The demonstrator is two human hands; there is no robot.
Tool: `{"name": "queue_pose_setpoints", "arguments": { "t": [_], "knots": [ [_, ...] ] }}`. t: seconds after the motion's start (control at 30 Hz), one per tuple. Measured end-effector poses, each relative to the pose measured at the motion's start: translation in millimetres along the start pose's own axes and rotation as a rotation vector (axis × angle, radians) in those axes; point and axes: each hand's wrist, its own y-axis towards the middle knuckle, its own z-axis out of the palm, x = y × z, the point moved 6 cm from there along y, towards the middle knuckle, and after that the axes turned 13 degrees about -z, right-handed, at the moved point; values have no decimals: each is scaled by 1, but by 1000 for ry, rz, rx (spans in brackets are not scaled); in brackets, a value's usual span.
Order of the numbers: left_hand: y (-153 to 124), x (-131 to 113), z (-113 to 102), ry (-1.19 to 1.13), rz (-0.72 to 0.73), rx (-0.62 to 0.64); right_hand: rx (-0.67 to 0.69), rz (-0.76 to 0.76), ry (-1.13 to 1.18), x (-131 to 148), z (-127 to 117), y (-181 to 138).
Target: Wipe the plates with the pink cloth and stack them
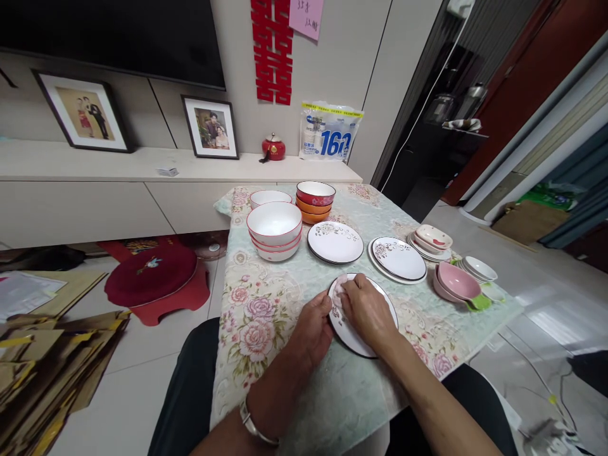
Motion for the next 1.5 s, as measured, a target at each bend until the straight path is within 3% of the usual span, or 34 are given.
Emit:
{"name": "queue_pose_setpoints", "arguments": {
  "t": [0.23, 0.33, 0.47, 0.63, 0.8, 0.97, 1.1, 1.27, 1.4, 1.5],
  "knots": [
    [0, 2, -3, 40, 4, -34, 109, 195, -150, -43, 4, -27],
    [0, 3, -2, 29, 14, -40, 135, 143, -172, -36, 7, -50],
    [-3, 3, 1, 18, 13, -39, 86, -5, -111, -4, 8, -65],
    [-5, 1, 6, 18, 20, 26, -55, -117, 27, 21, 2, -37],
    [-1, 1, 1, 17, 12, -15, -59, 18, -6, -6, 2, -3],
    [-2, 3, 1, 46, 4, -35, 49, 192, -133, -40, 3, -19],
    [-4, 2, 1, 30, 6, -38, 160, 233, -191, -46, 4, -39],
    [-5, 2, 1, 32, 5, -45, 65, 247, -171, -39, 2, -22],
    [-3, 2, 1, 20, 11, -28, -24, 172, -102, -23, 3, -1],
    [-3, 1, 3, 8, 14, -7, -80, -1, 42, -3, 3, -5]
  ]
}}
